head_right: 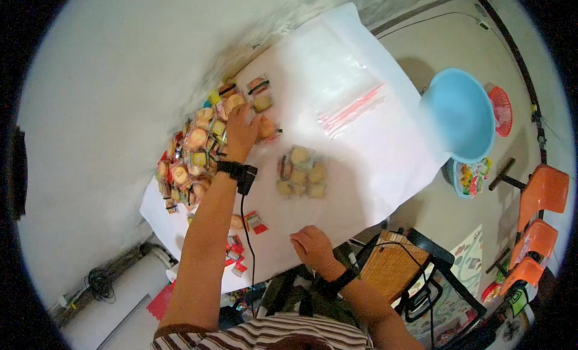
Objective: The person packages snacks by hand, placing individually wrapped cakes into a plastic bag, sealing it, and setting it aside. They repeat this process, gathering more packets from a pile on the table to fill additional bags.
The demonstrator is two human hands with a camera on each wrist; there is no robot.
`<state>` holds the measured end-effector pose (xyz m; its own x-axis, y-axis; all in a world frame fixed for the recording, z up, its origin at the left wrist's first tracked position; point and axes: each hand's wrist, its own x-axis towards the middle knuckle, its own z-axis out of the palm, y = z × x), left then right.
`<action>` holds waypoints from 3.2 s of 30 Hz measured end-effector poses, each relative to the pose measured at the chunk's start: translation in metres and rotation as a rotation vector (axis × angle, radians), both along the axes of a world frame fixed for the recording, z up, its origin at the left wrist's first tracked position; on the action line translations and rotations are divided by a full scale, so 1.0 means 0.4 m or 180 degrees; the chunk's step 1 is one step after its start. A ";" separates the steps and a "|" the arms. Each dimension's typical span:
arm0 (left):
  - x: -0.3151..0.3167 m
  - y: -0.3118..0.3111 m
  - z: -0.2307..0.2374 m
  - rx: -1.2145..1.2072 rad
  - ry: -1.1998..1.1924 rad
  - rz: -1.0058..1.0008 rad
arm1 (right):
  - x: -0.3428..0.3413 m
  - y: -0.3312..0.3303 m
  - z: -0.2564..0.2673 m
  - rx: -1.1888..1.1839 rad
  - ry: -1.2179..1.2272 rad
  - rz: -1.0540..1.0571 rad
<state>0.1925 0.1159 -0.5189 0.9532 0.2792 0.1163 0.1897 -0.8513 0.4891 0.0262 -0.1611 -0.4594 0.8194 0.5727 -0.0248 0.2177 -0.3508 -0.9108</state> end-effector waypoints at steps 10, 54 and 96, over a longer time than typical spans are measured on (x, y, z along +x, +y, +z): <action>0.089 -0.017 -0.080 0.0676 0.0865 0.0191 | -0.004 -0.002 0.015 -0.0071 0.0183 -0.0143; -0.650 -0.229 0.041 -0.2079 0.0396 0.1479 | -0.134 -0.061 -0.158 0.0366 0.2742 -0.2032; -0.491 -0.132 0.832 -0.2400 -0.0989 0.0120 | 0.212 -0.010 0.727 0.0219 -0.1179 -0.0350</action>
